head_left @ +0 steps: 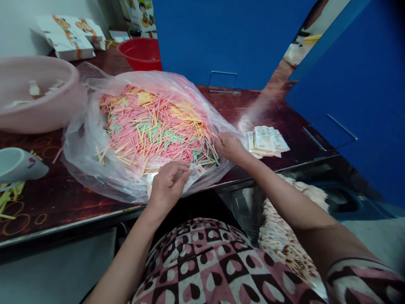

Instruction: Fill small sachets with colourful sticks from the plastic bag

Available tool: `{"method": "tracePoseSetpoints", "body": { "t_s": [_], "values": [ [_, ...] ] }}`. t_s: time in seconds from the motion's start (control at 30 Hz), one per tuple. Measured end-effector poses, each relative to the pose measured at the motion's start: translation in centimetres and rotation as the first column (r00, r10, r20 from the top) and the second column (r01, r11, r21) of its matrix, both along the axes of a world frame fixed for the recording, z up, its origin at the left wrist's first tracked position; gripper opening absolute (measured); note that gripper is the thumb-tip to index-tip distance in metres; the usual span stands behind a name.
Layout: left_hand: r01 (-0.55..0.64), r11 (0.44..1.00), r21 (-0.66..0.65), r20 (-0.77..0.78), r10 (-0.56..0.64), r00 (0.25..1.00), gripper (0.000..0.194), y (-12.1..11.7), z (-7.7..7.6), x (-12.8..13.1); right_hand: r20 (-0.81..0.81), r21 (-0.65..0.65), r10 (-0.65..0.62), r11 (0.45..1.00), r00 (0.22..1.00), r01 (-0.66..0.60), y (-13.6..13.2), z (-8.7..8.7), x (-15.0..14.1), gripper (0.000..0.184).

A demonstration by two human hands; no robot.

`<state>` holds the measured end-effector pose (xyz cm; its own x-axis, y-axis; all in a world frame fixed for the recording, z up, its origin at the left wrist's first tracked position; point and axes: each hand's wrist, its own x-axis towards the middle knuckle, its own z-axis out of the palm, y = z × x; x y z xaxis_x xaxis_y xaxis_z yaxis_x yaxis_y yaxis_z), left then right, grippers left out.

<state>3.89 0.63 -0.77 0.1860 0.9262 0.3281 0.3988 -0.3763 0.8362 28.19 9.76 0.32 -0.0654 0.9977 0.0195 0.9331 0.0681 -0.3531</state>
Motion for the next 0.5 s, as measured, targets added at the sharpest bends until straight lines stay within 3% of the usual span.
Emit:
{"method": "tracePoseSetpoints", "body": {
  "t_s": [0.13, 0.37, 0.5],
  "values": [
    [0.002, 1.000, 0.007, -0.018, -0.002, 1.000, 0.013, -0.4, -1.6, -0.2, 0.208, -0.092, 0.011, 0.996, 0.978, 0.008, -1.0, -0.7, -0.5, 0.039],
    [0.023, 0.999, 0.039, -0.023, -0.023, 0.999, 0.011, -0.1, -2.4, -0.5, 0.204, -0.239, 0.153, 0.966, 0.967, -0.102, -2.0, 0.2, -2.4, 0.049],
    [0.030, 0.998, 0.052, -0.016, -0.030, 0.999, 0.009, -0.1, -2.4, -0.6, 0.228, -0.246, 0.171, 0.963, 0.959, -0.114, -2.3, 0.0, -3.1, 0.062]
  ]
}}
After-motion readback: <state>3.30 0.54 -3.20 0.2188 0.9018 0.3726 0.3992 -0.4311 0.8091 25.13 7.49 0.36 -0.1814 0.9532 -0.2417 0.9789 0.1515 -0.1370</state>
